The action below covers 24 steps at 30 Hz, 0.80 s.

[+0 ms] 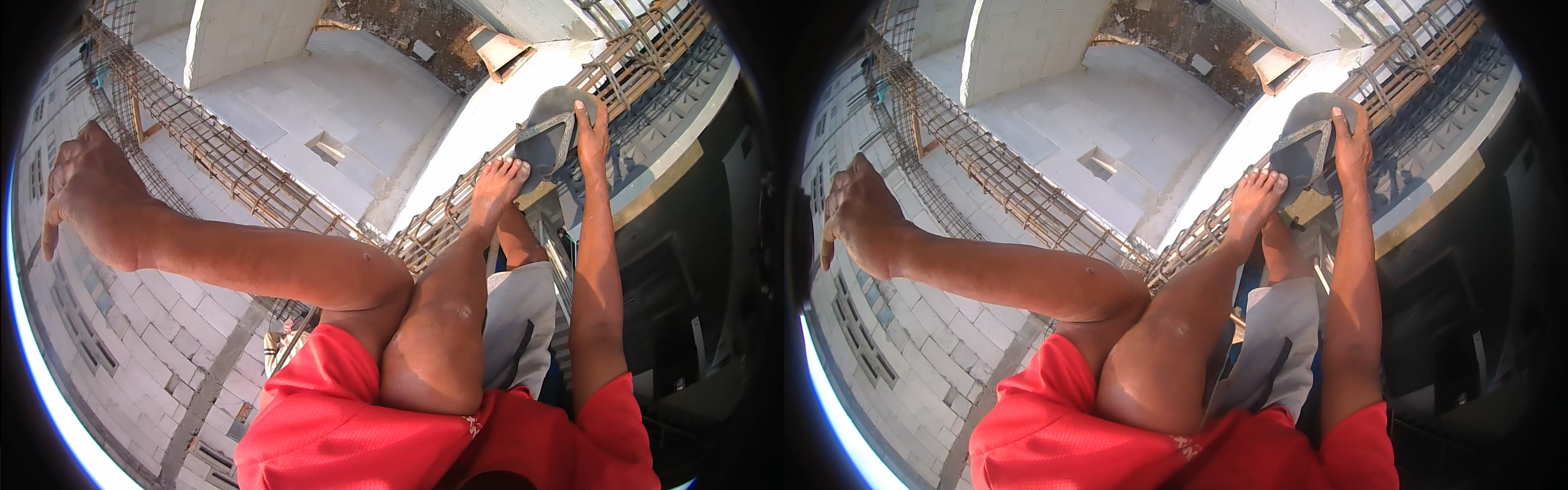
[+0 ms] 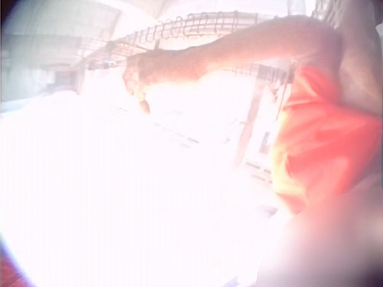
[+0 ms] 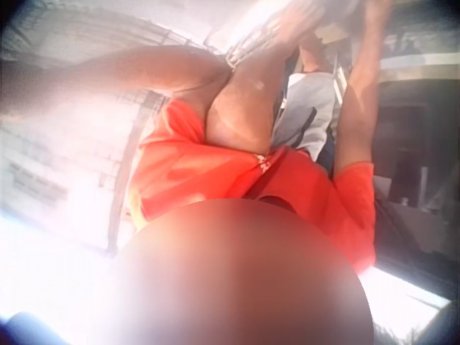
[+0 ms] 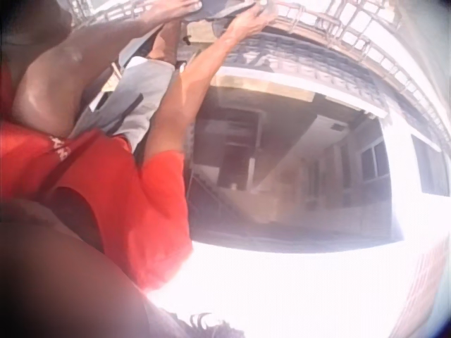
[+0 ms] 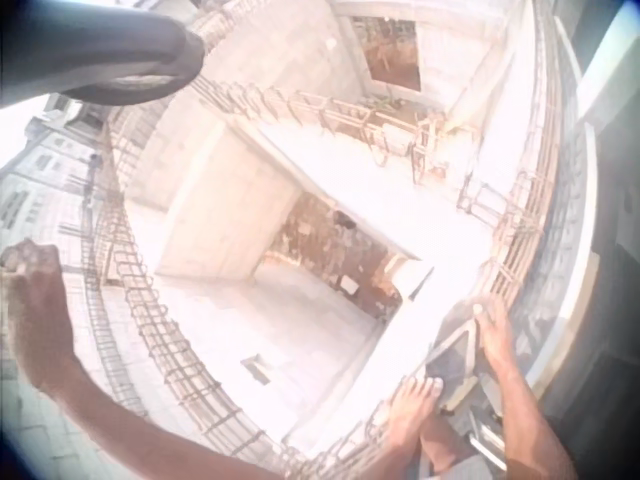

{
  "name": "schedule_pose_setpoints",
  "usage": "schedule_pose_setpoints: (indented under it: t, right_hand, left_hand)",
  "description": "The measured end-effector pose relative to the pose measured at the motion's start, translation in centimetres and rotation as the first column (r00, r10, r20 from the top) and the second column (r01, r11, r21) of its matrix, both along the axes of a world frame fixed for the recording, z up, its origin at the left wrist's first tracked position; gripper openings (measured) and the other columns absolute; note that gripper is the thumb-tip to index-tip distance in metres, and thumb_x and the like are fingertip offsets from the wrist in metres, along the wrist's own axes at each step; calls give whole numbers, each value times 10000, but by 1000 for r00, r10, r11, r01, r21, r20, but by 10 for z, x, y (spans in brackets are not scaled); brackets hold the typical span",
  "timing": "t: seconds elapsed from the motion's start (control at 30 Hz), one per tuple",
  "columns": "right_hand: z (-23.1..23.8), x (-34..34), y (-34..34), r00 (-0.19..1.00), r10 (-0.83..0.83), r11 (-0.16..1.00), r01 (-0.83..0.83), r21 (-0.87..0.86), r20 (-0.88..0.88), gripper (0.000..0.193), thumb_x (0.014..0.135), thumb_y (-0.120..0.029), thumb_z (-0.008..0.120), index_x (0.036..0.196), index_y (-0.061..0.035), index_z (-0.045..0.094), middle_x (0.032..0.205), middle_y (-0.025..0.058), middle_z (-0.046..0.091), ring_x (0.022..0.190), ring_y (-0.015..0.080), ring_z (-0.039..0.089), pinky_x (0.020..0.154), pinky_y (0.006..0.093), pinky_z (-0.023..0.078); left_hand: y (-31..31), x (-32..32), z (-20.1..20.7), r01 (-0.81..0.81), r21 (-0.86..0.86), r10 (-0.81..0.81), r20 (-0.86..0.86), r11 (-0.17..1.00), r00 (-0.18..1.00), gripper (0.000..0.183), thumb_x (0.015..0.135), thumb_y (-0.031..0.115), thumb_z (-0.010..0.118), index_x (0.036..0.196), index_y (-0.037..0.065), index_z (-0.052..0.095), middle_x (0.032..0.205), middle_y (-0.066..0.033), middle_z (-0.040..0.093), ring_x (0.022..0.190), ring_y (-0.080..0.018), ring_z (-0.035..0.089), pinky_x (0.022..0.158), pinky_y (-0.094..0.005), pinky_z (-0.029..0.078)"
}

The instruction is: The person climbs a vertical rebar ladder attached to a building under construction. They ascend using both hands and feet, briefly remove and reattach flip-flops, and continue climbing higher along the rebar structure.

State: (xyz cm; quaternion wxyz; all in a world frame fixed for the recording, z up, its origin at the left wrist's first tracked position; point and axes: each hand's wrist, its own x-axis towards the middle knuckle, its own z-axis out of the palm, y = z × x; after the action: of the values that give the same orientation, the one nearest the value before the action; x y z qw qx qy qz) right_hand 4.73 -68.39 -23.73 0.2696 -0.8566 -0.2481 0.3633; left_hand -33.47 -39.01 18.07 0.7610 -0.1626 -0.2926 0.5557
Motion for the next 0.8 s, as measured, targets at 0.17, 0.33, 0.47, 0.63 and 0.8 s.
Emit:
schedule_pose_setpoints:
  t: [0.17,0.33,0.47,0.63,0.8]
  right_hand:
    - [-4,2,2,1000,-6,999,6,37,15,737,1036,-595,626,1561,-88,519,1477,233,615,1346,434,594,1114,509,459]
    - [-2,2,4,1000,9,1000,-8,19,-27,738,1033,-587,633,1570,-96,511,1521,230,574,1385,424,565,1139,525,448]
    - [12,-1,5,995,-32,999,28,-39,-95,741,1031,-623,619,1576,-136,501,1571,253,530,1459,458,494,1175,554,424]
    - [13,5,-2,989,-85,996,79,-47,-125,676,1044,-582,625,1564,-169,498,1487,242,605,1388,464,559,1150,550,436]
    - [10,7,3,966,21,997,-40,-67,-257,796,1039,-708,538,1665,-256,347,1677,200,383,1535,488,372,1236,715,386]
  left_hand:
    - [-11,8,10,-15,-9,14,-77,1000,997,557,1095,533,568,1227,-7,601,1025,-149,695,823,-302,748,815,-472,671]
    - [-31,45,-23,-77,-166,24,-304,983,952,545,1099,517,567,1200,-18,598,1011,-152,684,802,-296,735,824,-474,667]
    - [-105,44,-152,-223,-375,-298,-902,900,314,307,1144,267,511,1151,-21,617,1146,-167,667,1142,-308,660,1104,-473,551]
    - [-308,-60,-306,-683,-581,-886,-403,442,-231,355,1083,273,622,1306,-3,607,1177,-120,698,1122,-271,704,1068,-438,578]
    - [-364,116,-383,599,-222,618,22,770,-786,352,1063,245,610,1336,25,580,1237,-130,673,1197,-295,662,1105,-451,535]
